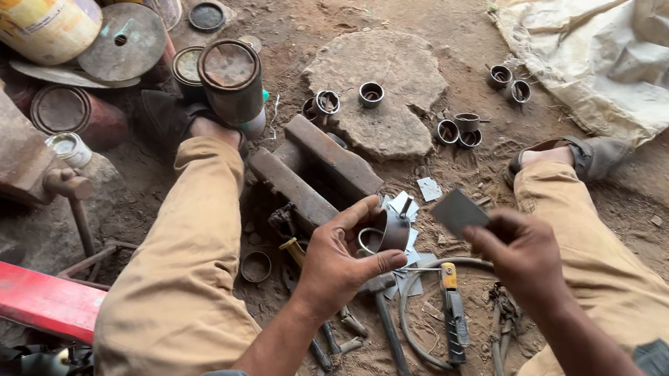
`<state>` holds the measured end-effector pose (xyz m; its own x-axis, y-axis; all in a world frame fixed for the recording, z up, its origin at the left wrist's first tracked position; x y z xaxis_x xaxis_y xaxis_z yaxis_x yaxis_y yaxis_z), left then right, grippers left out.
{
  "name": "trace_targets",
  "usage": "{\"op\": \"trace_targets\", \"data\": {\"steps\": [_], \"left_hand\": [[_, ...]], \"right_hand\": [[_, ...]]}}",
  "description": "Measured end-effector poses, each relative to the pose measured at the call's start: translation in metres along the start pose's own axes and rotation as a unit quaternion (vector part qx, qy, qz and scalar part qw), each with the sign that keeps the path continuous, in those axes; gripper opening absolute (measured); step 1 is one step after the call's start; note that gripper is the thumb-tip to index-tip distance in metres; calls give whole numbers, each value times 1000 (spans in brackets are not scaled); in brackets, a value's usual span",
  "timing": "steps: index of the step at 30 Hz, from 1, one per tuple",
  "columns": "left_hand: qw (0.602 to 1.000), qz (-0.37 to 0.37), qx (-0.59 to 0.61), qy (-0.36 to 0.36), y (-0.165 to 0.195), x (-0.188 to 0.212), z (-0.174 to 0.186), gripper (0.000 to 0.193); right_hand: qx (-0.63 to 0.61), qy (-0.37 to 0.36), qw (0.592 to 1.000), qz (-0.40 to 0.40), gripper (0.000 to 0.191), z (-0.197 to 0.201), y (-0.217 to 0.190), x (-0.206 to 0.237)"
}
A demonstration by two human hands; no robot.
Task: The person sits on the ground and uses a welding torch to join small metal pieces. They hold the metal with pliers, weld the joints, and then use a hammer to tap the welded parts. The person repeats this process with multiple small metal pieces.
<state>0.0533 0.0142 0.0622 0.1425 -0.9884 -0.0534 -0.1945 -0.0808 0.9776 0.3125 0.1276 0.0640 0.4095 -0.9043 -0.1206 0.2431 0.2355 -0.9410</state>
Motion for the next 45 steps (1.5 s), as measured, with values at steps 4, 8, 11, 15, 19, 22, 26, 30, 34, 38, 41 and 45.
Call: {"op": "trace_targets", "data": {"steps": [4,8,11,15,19,22,26,30,34,38,41,45], "left_hand": [[998,-2,-60,-7,-4,5,-1,96],[999,4,-37,-23,-12,4,-2,103],[999,29,-29,-21,-16,0,-2,108],[999,10,-19,-39,-17,2,-2,102],[998,49,1,-34,-17,3,-3,102],[996,76,4,-36,-16,1,-5,99],[996,68,29,-40,-13,6,-3,98],[996,53,47,-58,-15,3,-4,93],[964,127,232,-33,-21,4,-2,75],[915,169,366,0,-29,-1,-1,55],[894,221,384,60,-40,-1,0,63],[902,218,359,100,-47,0,2,65]], "right_hand": [[152,26,977,145,11,13,-105,24],[147,8,971,191,6,-12,-139,26],[309,-77,945,78,6,-37,-106,20],[145,85,969,183,11,-2,-82,29],[231,-3,963,140,4,-8,-55,33],[298,-21,945,134,3,-22,-35,36],[260,114,926,248,8,-18,-30,43],[241,-9,958,157,10,-18,-30,36],[27,83,994,67,18,-14,-28,32],[-16,29,997,66,23,-24,-18,30],[68,16,996,52,24,-32,-13,30],[147,14,988,54,30,-40,-17,29]]}}
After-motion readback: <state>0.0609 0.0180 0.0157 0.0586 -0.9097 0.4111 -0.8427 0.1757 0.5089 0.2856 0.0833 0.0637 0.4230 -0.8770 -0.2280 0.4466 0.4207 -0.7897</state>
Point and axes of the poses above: each hand's wrist, its own x-axis away from the middle knuckle, its own z-axis out of the back of the hand, y = z × x, the point moved 2 cm from there along -x, towards the middle knuckle, and after that the axes turned 2 degrees about -x, right-handed, at the moved point
